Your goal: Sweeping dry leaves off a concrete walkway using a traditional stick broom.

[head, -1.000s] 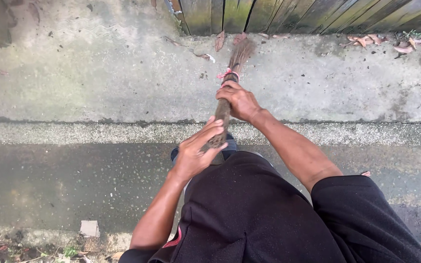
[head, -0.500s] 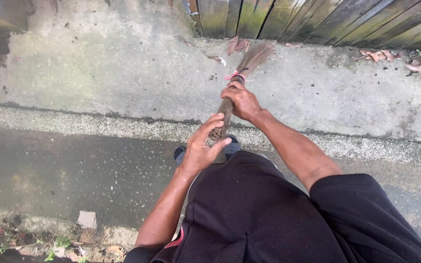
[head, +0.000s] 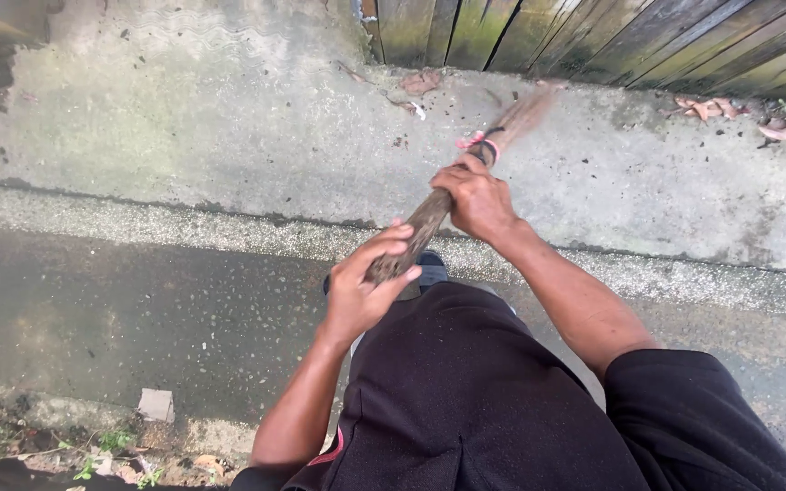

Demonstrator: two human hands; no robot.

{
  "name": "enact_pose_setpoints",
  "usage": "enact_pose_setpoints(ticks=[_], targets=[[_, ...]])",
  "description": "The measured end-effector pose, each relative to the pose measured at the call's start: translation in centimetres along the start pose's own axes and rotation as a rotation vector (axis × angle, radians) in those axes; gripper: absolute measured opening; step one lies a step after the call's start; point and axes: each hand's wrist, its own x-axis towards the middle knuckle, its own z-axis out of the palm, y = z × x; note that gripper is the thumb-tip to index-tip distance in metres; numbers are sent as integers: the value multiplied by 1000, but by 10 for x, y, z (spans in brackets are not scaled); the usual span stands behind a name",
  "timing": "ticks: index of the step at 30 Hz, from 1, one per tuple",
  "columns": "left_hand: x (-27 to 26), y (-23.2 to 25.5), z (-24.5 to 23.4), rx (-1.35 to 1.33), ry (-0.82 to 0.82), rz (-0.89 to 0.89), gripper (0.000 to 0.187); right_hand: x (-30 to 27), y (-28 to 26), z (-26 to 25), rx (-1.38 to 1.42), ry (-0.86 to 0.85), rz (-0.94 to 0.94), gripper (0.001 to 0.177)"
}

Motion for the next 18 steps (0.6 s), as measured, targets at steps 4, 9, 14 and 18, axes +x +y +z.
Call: enact_pose_setpoints(ticks=[4, 9, 14, 18], targets=[[1, -42, 27, -29, 14, -45, 34, 5, 40, 41, 48, -53, 65, 46], [-1, -15, 2, 123, 18, -30, 36, 30, -1, 59, 243, -51, -138, 51], [-33, 26, -58, 230, 67, -7, 38, 44, -85, 30, 230, 11, -237, 45], [-37, 73, -62, 228, 125, -9, 40, 24, -110, -13, 149, 31, -268, 40]])
